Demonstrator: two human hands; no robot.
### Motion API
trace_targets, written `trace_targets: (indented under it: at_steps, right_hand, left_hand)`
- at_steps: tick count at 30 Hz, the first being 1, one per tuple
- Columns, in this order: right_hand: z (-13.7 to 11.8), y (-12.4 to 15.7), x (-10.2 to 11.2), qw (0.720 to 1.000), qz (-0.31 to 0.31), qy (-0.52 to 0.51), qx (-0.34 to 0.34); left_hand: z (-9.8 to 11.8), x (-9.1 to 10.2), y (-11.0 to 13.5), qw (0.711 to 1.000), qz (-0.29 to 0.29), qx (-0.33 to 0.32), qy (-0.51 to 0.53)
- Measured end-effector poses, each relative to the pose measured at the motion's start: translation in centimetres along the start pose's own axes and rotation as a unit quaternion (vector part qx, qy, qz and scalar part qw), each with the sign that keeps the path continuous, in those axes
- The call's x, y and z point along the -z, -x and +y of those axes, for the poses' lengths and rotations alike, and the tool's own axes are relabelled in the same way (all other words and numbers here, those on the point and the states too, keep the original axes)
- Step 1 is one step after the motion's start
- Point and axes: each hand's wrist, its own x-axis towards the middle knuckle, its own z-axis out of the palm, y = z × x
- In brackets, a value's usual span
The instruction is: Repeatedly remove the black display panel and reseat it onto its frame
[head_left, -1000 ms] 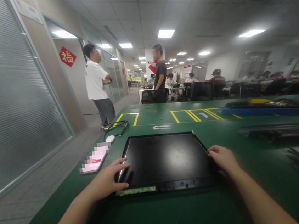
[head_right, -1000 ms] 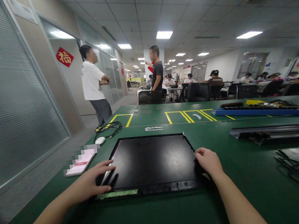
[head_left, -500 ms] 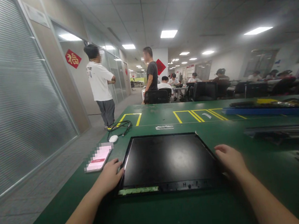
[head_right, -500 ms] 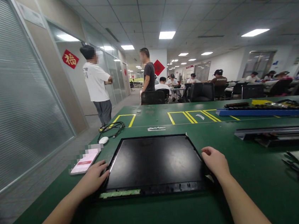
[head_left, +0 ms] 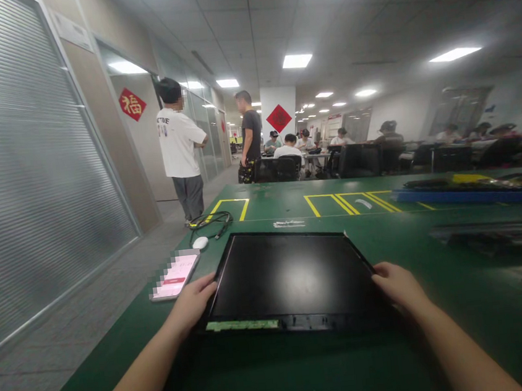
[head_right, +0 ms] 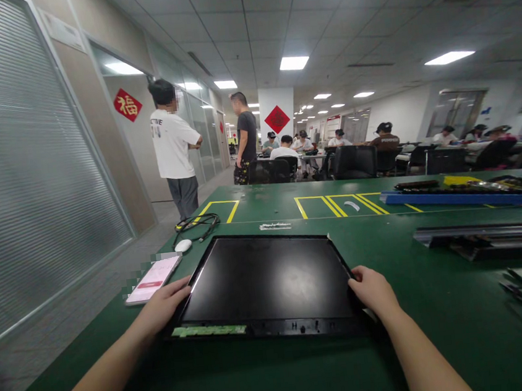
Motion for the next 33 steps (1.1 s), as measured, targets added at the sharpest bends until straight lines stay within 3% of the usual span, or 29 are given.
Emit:
trace_targets:
  at_steps: [3,6,12,25,33]
  right_hand:
    - [0.1,-0.1,-0.1,1.000,0.005,-0.006,0.004]
    - [0.1,0.0,0.0,1.000,-0.003,-0.017,-0.006]
    - [-0.3,0.3,0.4,1.000,-0.011,-0.008,-0.012]
    - [0.1,0.1,0.1,1.000,-0.013,-0.004,-0.009]
    - [0.3,0.0,-0.1,1.000,-0.015,-0.001,-0.009]
  left_hand:
    - [1.0,-0.2,0.6,0.981,-0.029,0.127,0.143]
    - [1.7,-0.4,1.1,0.952,-0.041,0.182,0.243]
    - [2.5,-0.4,1.7,0.929,-0.046,0.189,0.314]
    - [3.3,-0.7,2.0,0.914,-0.023,0.224,0.337]
    - [2.2,-1.2,1.2,0.894,-0.020,0.229,0.385]
